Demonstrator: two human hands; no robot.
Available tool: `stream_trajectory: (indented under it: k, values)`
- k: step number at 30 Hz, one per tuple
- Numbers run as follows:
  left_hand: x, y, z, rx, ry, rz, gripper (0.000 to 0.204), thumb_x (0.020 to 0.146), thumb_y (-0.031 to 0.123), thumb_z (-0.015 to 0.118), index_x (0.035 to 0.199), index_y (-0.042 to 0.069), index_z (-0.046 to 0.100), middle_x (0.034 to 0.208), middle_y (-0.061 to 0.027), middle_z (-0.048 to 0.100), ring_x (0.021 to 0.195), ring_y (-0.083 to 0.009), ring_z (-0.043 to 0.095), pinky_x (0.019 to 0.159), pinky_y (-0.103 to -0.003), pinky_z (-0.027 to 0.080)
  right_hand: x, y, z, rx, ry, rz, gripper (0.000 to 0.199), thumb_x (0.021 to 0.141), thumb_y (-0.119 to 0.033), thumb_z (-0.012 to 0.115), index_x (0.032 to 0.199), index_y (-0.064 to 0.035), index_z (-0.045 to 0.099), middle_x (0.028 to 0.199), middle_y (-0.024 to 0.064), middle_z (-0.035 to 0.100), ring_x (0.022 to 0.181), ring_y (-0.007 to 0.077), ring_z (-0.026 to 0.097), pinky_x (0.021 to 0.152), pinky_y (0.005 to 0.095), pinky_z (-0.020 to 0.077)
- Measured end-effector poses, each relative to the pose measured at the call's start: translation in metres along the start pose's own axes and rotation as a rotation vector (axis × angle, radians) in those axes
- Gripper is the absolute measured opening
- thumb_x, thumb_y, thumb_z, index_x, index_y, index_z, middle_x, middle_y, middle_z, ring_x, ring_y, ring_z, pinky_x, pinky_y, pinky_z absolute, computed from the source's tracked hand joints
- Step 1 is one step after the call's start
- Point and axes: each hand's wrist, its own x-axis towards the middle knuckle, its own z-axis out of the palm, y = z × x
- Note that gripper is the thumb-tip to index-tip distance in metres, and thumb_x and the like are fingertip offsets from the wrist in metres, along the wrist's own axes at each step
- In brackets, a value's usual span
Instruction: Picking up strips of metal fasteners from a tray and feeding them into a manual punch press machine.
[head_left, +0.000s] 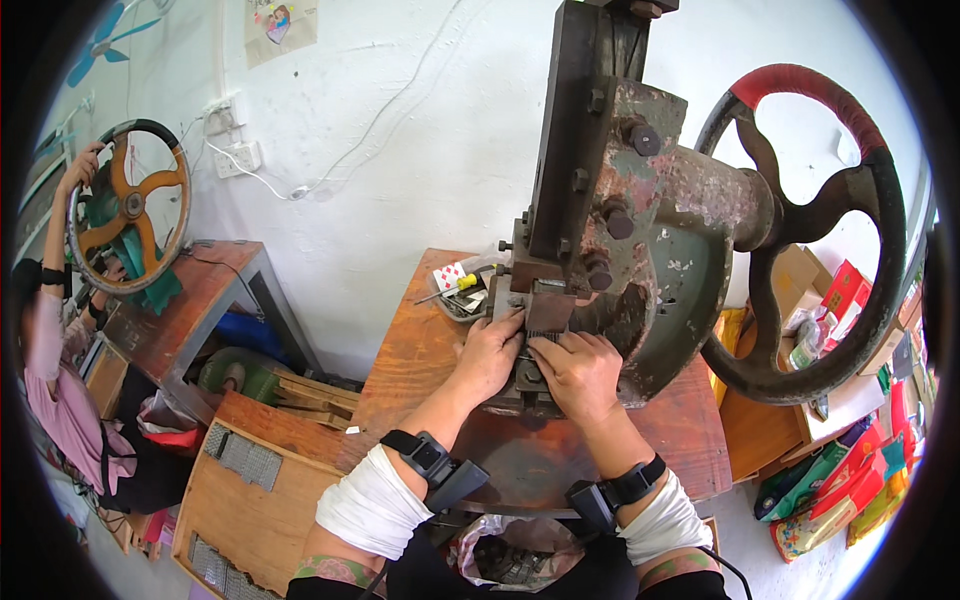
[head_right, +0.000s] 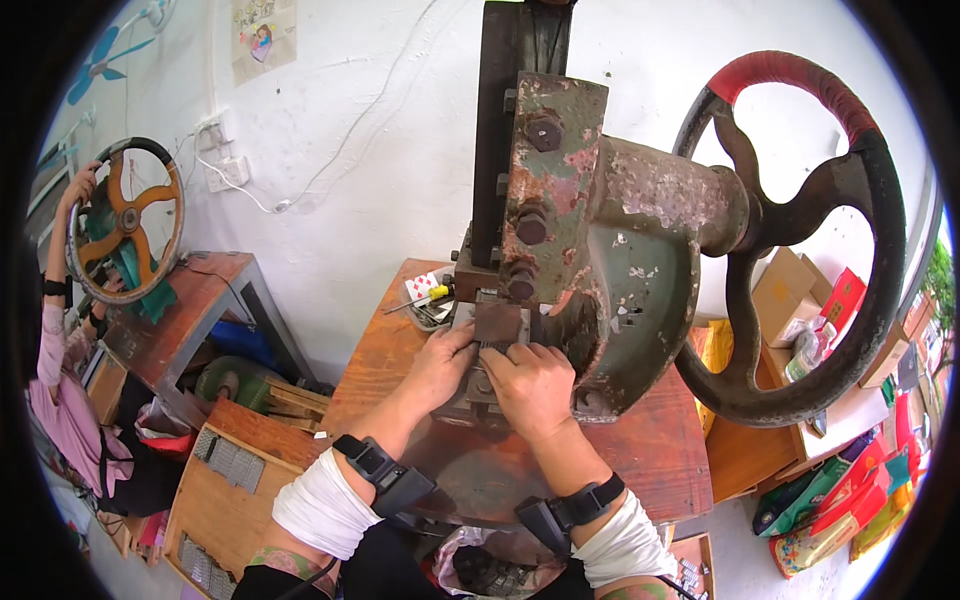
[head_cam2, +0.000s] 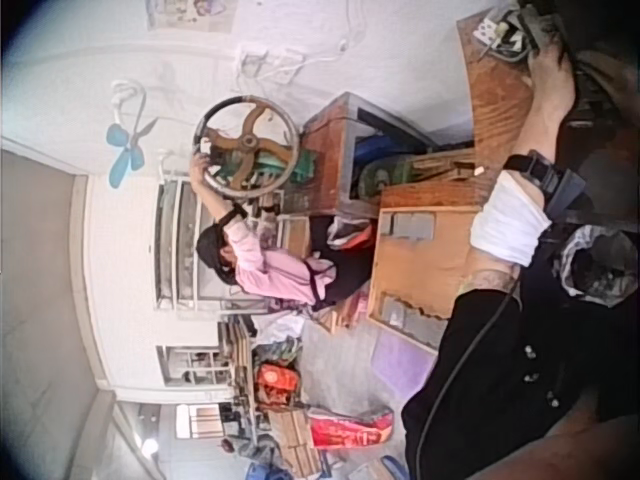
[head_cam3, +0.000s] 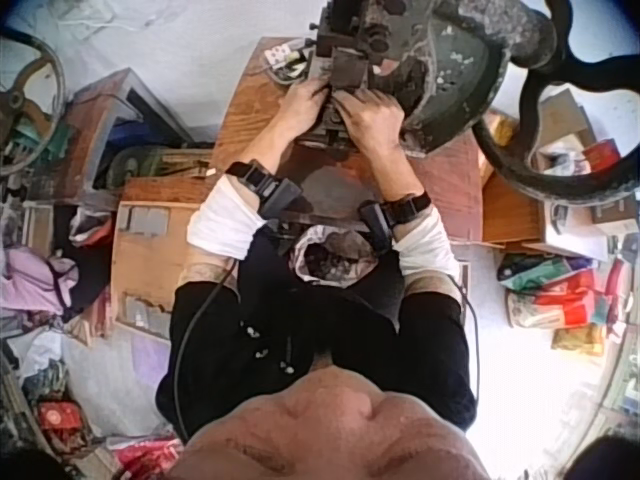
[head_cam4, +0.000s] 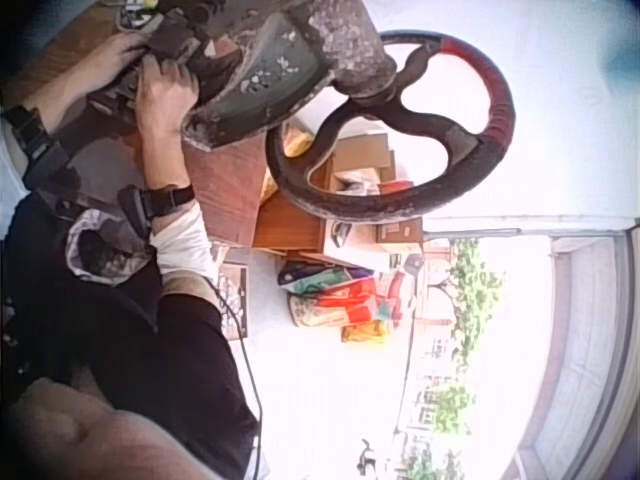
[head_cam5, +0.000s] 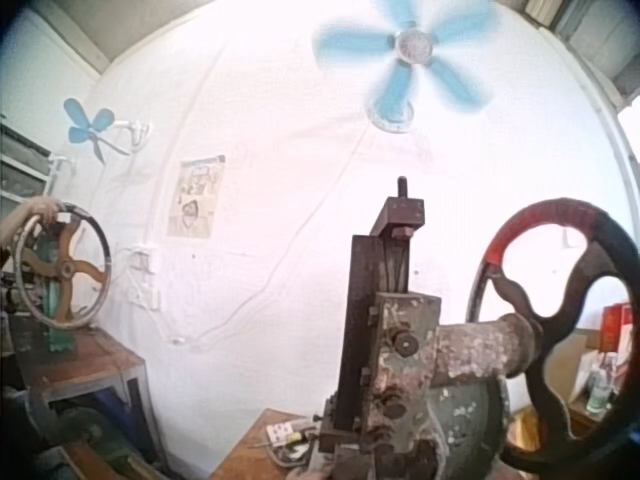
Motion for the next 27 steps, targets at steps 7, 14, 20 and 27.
stream_trajectory:
  k: [7, 14, 20, 27]
  values:
    - [-0.003, -0.001, -0.002, 0.04, -0.036, -0.06, 0.036, 0.092, 0.025, 0.05, 0.128, 0.021, 0.056, 0.137, -0.0022, 0.051, 0.125, -0.0314, 0.041, 0.096, -0.068, 0.022, -0.011, -0.004, -0.024, 0.283, 0.103, 0.141, 0.012, 0.068, -0.01, 0.075, 0.079, -0.0102, 0.069, 0.064, 0.0045, 0.059, 0.059, 0.0218, 0.06, 0.055, 0.0339, 0.0465]
    - [0.002, 0.006, -0.015, -0.028, -0.15, -0.162, 0.045, 0.088, 0.037, 0.054, 0.13, 0.021, 0.05, 0.129, -0.0139, 0.051, 0.13, -0.034, 0.034, 0.099, -0.071, 0.014, -0.013, 0.013, -0.139, 0.217, 0.038, -0.028, 0.018, 0.065, 0.0, 0.075, 0.082, -0.0042, 0.069, 0.068, 0.0066, 0.062, 0.057, 0.0227, 0.056, 0.054, 0.0314, 0.0423]
    - [-0.001, -0.001, -0.009, 0.003, -0.061, -0.096, 0.044, 0.089, 0.033, 0.052, 0.132, 0.023, 0.05, 0.136, -0.007, 0.048, 0.131, -0.0326, 0.033, 0.099, -0.072, 0.014, 0.008, 0.045, -0.245, -0.083, 0.262, 0.0, 0.019, 0.071, 0.011, 0.066, 0.09, 0.0051, 0.064, 0.079, 0.012, 0.062, 0.072, 0.0215, 0.056, 0.064, 0.0292, 0.0434]
    - [-0.002, 0.005, -0.004, 0.087, 0.013, -0.053, 0.043, 0.088, 0.028, 0.053, 0.13, 0.018, 0.053, 0.138, -0.0026, 0.047, 0.131, -0.0307, 0.033, 0.095, -0.075, 0.019, -0.015, 0.085, -0.294, -0.23, 0.257, 0.088, 0.017, 0.083, 0.012, 0.058, 0.1, 0.0076, 0.062, 0.097, 0.0129, 0.062, 0.091, 0.0212, 0.058, 0.083, 0.0287, 0.0452]
